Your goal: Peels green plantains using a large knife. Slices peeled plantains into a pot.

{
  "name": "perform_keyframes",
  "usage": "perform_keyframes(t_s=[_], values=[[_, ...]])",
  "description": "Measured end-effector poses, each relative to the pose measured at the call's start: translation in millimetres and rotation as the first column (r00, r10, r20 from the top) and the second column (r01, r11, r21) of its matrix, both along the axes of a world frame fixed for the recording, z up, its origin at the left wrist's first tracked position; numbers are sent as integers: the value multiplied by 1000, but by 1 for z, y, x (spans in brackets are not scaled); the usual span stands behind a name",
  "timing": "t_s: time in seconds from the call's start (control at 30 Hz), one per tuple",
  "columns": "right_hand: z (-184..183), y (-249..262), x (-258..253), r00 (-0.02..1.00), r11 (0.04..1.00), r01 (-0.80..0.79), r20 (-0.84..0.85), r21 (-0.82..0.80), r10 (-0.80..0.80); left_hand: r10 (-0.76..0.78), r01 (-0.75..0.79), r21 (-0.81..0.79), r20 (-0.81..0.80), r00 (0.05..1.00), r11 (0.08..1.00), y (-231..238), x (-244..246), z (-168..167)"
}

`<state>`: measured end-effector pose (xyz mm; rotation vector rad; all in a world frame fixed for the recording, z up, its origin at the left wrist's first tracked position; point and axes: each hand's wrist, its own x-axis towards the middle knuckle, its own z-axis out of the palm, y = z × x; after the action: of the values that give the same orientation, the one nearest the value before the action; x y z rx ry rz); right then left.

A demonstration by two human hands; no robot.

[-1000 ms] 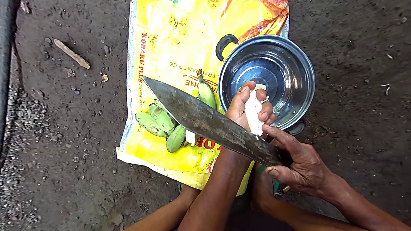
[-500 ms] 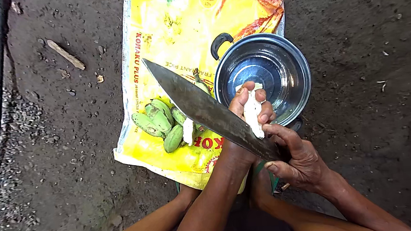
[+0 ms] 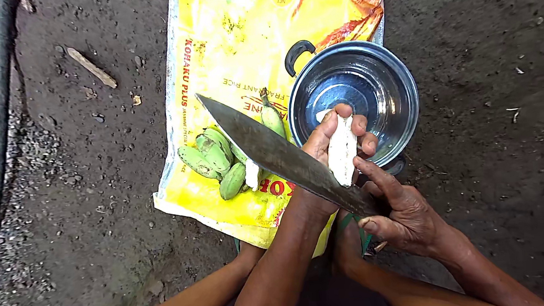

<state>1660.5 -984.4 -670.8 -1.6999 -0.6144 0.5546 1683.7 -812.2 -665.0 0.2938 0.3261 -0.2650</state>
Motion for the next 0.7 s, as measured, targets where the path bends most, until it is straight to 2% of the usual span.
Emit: perform_keyframes(t_s=[0.33,0.53,0.7], values=[[-4,1,-2,999,1000,30,-12,-1,-30,-6,5,23,34,999,1000,-4,0,0],[-5,3,-3,994,995,97,55,-9,-97,5,-6,-116,-11,1000,993,-8,-3,2],[-7,3,-1,988,991,137,72,4,-137,13,-15,-123,-23,1000,992,-12,-5,3]])
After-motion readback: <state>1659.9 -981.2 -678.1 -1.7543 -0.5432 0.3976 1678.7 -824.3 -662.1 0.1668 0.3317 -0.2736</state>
